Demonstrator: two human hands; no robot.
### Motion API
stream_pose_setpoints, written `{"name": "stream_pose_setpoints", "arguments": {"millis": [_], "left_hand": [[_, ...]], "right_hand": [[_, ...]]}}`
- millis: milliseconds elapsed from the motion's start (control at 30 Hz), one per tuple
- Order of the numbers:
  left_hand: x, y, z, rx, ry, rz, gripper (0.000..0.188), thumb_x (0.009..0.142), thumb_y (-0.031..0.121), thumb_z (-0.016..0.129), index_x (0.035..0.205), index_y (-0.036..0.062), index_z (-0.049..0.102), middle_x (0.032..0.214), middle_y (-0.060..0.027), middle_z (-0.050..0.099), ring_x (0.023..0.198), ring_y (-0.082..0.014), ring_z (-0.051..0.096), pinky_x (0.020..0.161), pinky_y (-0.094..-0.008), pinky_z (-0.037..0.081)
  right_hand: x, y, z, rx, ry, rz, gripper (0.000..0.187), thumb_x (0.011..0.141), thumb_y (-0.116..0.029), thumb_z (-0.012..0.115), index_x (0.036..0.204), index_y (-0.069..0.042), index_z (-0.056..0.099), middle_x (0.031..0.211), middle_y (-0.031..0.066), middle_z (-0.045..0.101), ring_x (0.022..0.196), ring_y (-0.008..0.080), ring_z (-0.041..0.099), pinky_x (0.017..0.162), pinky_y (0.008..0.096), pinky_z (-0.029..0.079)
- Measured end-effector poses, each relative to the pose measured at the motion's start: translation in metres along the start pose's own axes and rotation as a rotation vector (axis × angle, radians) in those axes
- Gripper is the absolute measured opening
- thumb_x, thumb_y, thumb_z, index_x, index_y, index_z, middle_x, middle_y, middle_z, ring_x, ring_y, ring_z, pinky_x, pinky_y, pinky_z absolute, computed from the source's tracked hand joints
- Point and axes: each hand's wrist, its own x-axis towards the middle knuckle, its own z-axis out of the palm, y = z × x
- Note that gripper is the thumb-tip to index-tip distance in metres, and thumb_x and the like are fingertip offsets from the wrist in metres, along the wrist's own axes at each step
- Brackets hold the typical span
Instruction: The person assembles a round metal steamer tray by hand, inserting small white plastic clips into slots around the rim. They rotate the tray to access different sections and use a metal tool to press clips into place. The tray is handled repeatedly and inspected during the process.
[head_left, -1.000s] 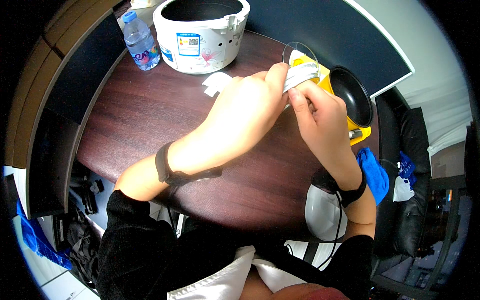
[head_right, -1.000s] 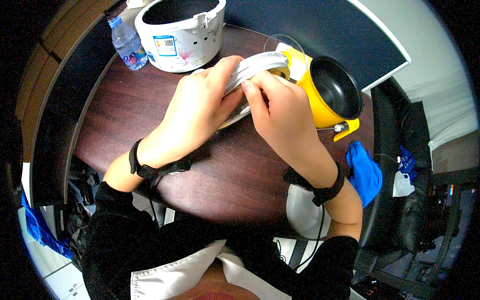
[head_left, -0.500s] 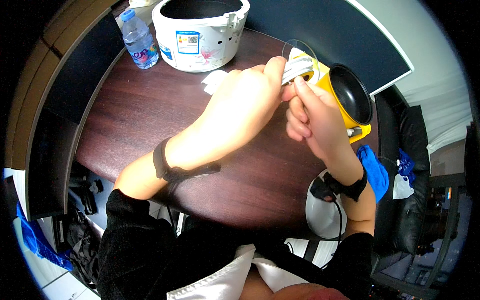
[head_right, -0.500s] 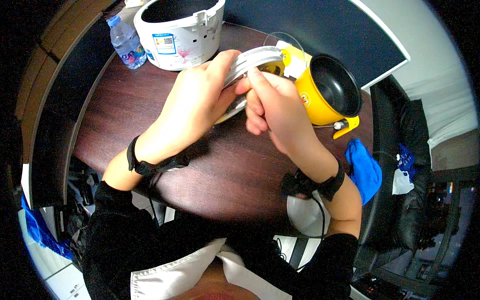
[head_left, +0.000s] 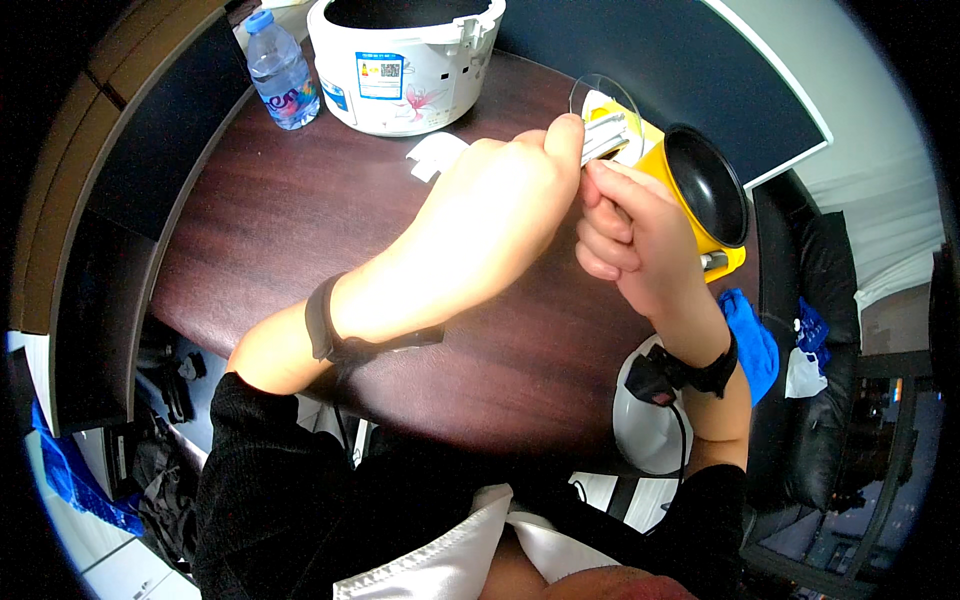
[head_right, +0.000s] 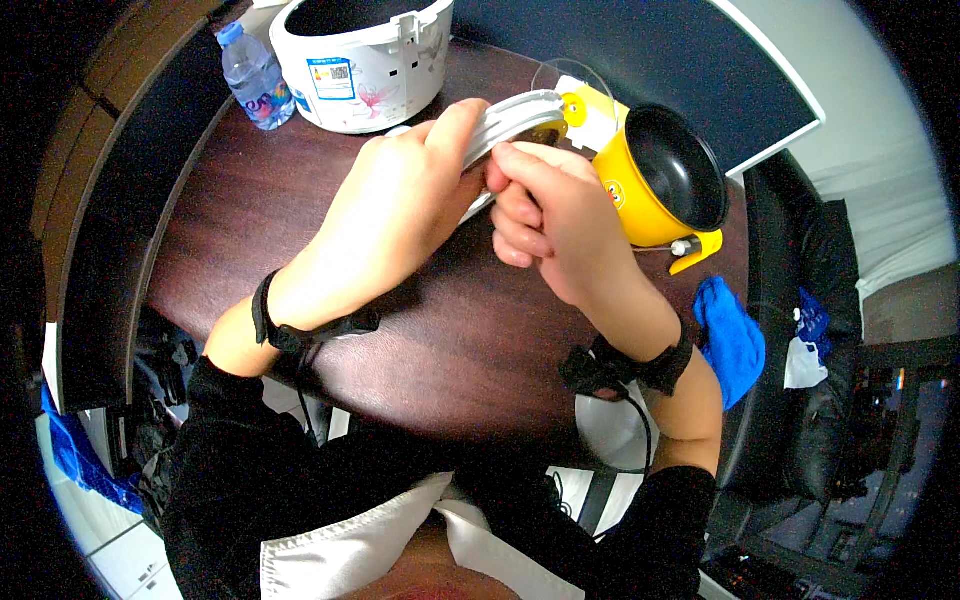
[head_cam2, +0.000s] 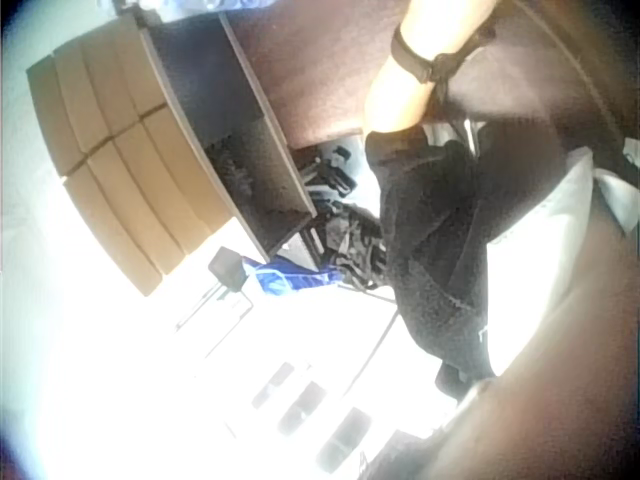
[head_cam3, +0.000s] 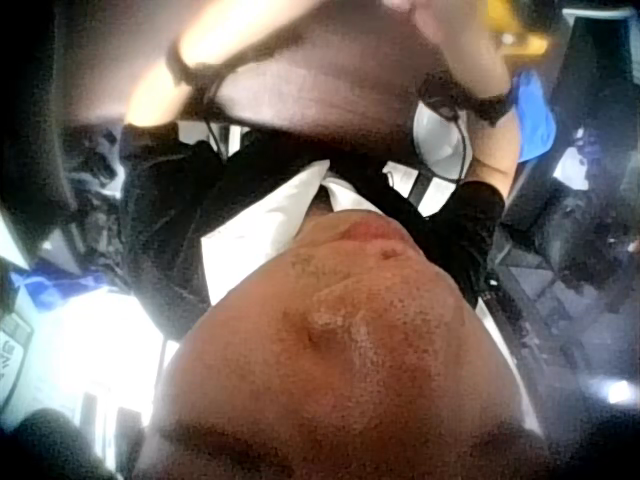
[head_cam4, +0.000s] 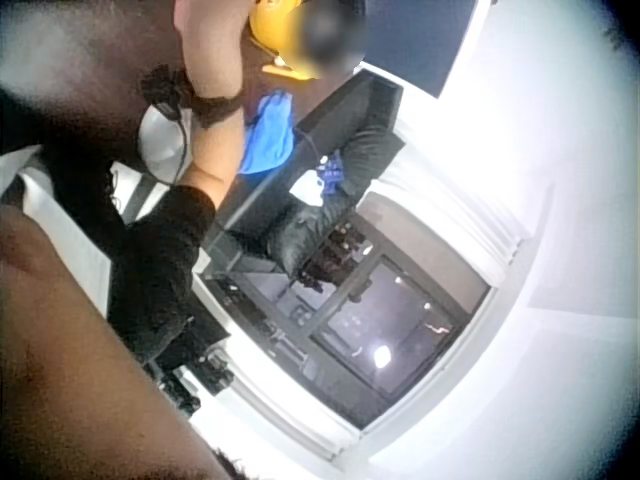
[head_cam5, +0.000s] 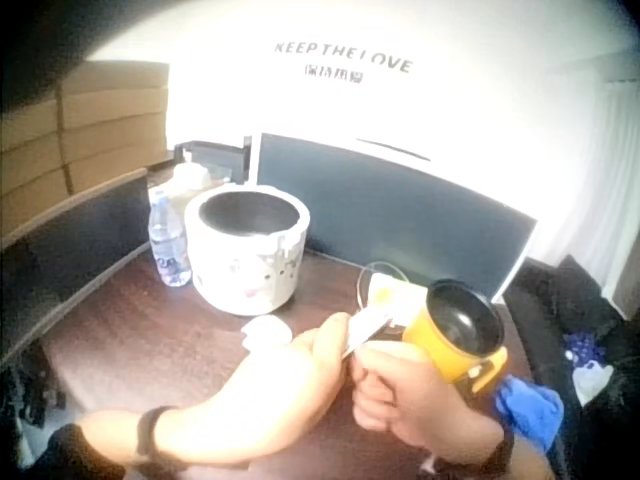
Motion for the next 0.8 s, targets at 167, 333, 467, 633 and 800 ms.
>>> {"name": "stream_pose_setpoints", "arguments": {"millis": [167, 333, 467, 633, 800], "left_hand": [[0.004, -0.002, -0.008, -0.07, -0.035, 0.005, 0.028, 0.082, 0.007, 0.063, 0.107, 0.0017, 0.051, 0.08, -0.0238, 0.063, 0.075, -0.041, 0.063, 0.061, -0.0447, 0.051], [0.004, -0.001, -0.012, -0.077, -0.054, 0.01, 0.026, 0.082, 0.008, 0.063, 0.105, 0.0007, 0.052, 0.079, -0.0239, 0.063, 0.075, -0.0413, 0.063, 0.061, -0.0448, 0.051], [0.002, -0.001, -0.013, -0.084, -0.059, 0.024, 0.027, 0.082, 0.007, 0.063, 0.105, 0.0005, 0.052, 0.08, -0.0244, 0.063, 0.075, -0.0419, 0.063, 0.061, -0.0456, 0.05], [-0.001, -0.002, -0.013, -0.141, -0.042, 0.06, 0.026, 0.081, 0.006, 0.062, 0.104, 0.0002, 0.05, 0.08, -0.0251, 0.062, 0.073, -0.0423, 0.062, 0.06, -0.0464, 0.049], [-0.003, 0.003, -0.008, -0.04, -0.032, 0.001, 0.024, 0.081, 0.005, 0.061, 0.101, 0.0001, 0.048, 0.08, -0.0248, 0.063, 0.075, -0.0425, 0.063, 0.061, -0.0468, 0.05]], "right_hand": [[-0.002, 0.0, -0.004, -0.191, 0.019, -0.064, 0.016, 0.092, -0.016, 0.056, 0.085, -0.002, 0.055, 0.066, 0.014, 0.058, 0.056, 0.0294, 0.059, 0.053, 0.038, 0.046], [0.002, 0.009, -0.002, -1.309, 0.27, -0.865, 0.014, 0.091, -0.016, 0.057, 0.086, -0.003, 0.055, 0.068, 0.0159, 0.059, 0.059, 0.0326, 0.061, 0.054, 0.0398, 0.048], [-0.002, 0.006, 0.005, -1.525, 0.304, -0.857, 0.013, 0.089, -0.015, 0.058, 0.085, -0.003, 0.055, 0.072, 0.0161, 0.061, 0.065, 0.0368, 0.061, 0.056, 0.0425, 0.048], [-0.003, 0.002, 0.006, -1.633, 0.25, -0.895, 0.013, 0.089, -0.014, 0.058, 0.083, -0.004, 0.052, 0.07, 0.0154, 0.06, 0.064, 0.0364, 0.061, 0.055, 0.0421, 0.049], [0.001, 0.01, 0.008, -1.045, 0.262, -0.538, 0.015, 0.092, -0.016, 0.055, 0.084, -0.003, 0.052, 0.063, 0.0145, 0.054, 0.053, 0.03, 0.057, 0.051, 0.0387, 0.047]]}}
